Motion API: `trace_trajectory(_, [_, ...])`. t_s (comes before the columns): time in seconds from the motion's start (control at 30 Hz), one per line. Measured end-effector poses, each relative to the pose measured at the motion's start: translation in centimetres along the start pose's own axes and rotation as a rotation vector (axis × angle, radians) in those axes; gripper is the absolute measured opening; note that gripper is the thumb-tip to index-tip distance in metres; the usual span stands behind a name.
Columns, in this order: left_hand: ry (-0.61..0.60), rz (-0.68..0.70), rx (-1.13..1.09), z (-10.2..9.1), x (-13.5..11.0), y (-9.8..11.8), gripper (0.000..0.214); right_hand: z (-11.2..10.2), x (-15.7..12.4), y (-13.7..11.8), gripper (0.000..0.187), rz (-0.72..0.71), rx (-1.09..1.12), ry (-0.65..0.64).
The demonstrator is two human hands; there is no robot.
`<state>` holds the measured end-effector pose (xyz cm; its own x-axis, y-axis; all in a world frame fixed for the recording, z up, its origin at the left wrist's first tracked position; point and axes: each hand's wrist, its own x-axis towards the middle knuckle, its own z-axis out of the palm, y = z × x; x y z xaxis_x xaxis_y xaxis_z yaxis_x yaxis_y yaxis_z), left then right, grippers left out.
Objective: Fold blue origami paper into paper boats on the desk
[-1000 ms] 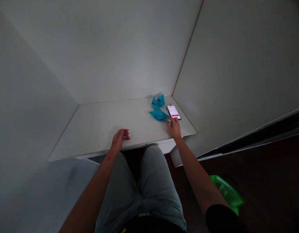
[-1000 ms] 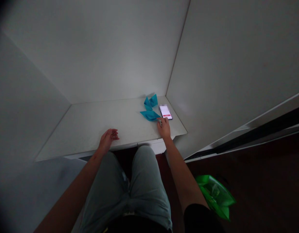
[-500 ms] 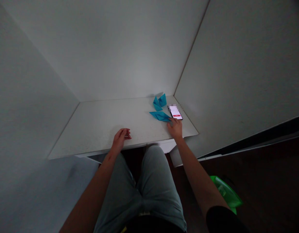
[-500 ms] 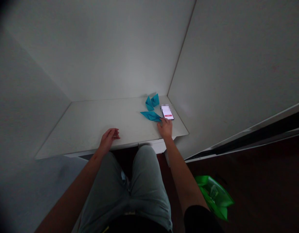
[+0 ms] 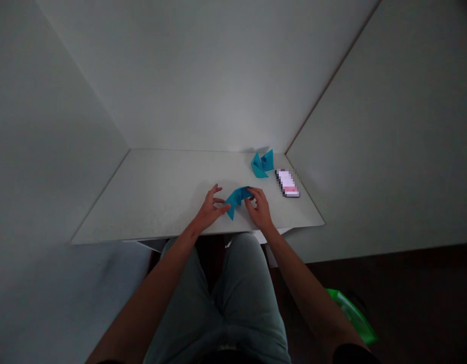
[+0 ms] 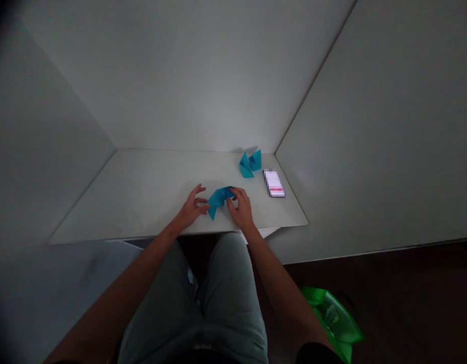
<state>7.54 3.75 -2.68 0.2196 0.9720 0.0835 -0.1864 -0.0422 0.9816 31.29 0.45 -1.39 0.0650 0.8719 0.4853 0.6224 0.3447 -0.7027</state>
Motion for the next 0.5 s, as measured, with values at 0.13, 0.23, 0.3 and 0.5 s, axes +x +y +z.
trace_trajectory(0.13, [-0.018,-0.037,-0.059,-0.1,3.5,0.1,0.085,3.7,2.6,-0.9,0.041,0.053,0.146,-0.061])
trace_trajectory(0.23, [0.026,-0.019,-0.026,-0.6,6.3,-0.2,0.073,5.8,5.4,-0.3,0.043,0.072,0.233,-0.089])
trace_trajectory(0.3, [0.025,-0.005,-0.026,-1.0,8.2,-0.5,0.065,7.1,7.1,0.2,0.042,0.076,0.246,-0.095])
trace_trajectory(0.5, [0.114,0.184,0.067,-2.6,14.5,-0.7,0.035,10.1,12.0,2.5,0.034,0.028,0.244,-0.063])
